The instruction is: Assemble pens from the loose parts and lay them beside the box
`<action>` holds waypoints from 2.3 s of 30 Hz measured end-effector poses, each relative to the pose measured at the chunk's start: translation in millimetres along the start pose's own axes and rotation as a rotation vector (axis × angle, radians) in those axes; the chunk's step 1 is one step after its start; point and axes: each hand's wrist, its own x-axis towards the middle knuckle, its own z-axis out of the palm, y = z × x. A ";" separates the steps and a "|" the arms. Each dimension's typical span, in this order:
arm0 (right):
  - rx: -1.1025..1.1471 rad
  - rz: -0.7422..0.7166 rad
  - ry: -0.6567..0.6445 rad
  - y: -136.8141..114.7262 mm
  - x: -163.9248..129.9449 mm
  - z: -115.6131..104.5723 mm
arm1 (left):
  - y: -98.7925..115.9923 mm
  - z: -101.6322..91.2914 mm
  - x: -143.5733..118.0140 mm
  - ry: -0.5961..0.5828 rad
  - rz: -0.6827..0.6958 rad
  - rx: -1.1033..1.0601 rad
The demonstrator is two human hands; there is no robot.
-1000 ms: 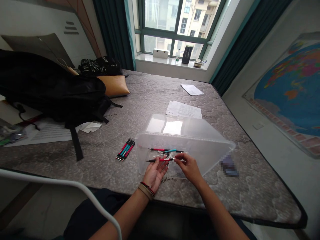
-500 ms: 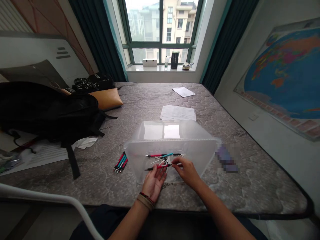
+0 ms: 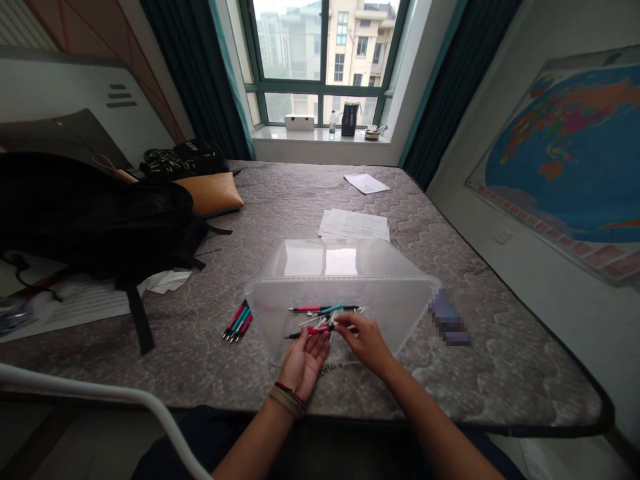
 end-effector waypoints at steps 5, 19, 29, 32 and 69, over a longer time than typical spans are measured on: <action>0.001 -0.014 -0.018 -0.3 -1.3 1.4 | 0.5 0.4 -1.4 -0.031 -0.005 -0.006; -0.106 0.079 0.011 15.9 1.1 10.6 | -7.4 3.4 -11.5 -0.082 -0.023 0.064; -0.078 0.092 -0.098 8.9 0.3 -0.9 | -5.8 3.3 -10.3 -0.071 -0.011 0.068; -0.096 0.041 -0.122 8.9 -0.2 -0.3 | -6.7 3.1 -10.5 -0.091 -0.020 0.077; -0.223 -0.053 -0.035 8.9 4.7 5.4 | -7.4 -0.2 -7.4 -0.155 0.050 0.095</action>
